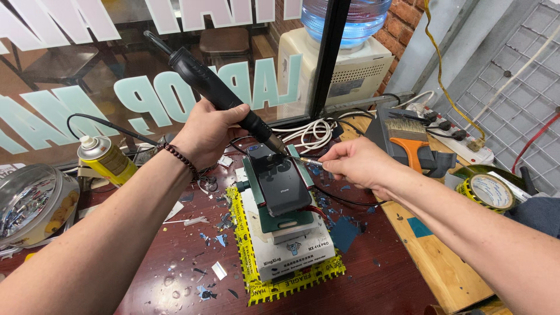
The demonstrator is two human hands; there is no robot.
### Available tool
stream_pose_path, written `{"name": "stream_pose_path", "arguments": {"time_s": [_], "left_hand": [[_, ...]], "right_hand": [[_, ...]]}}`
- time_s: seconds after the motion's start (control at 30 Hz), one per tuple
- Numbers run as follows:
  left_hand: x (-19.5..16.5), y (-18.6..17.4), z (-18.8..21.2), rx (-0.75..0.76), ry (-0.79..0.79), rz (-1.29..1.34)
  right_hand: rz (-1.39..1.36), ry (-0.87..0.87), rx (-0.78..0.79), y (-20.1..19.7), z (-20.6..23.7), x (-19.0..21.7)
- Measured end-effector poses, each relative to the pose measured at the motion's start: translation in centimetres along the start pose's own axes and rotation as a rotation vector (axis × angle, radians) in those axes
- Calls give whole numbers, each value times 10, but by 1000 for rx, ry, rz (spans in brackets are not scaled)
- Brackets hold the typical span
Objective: The person secures a smartphone in a green clamp on a workbench, then uses a hot air gun and a metal tool to apply heat and scrape the back of the device. The person repeatedly adjusts the phone and tools while working on the same area.
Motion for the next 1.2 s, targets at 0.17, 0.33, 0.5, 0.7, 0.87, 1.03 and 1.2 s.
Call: {"name": "stream_pose_path", "arguments": {"time_s": [0.17,0.33,0.5,0.7,0.87,1.03,1.2], "left_hand": [[1,-4,3,-1,6,19],[-1,-4,3,-1,7,39],[-4,-1,2,-9,-18,17],[-10,-1,-4,12,-50,-43],[-15,-1,-7,57,-46,-57],[-19,-1,-9,68,-65,-84],[-15,0,-11,85,-63,-67]], "right_hand": [[412,-299,-99,4,16,20],[800,-435,-178,7,38,44],[885,-409,-133,8,34,58],[930,-371,71,-6,10,67],[918,-430,-11,0,22,61],[874,-496,-56,7,24,60],[1060,-553,-15,-4,14,66]]}}
Point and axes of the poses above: each hand's wrist, its own z-axis away from the middle knuckle, its own y-axis out of the palm, x = y × z, the point moved 2 cm from there along -z, towards the middle knuckle, and after that the axes turned 8 degrees about -y, right-handed, at the moved point
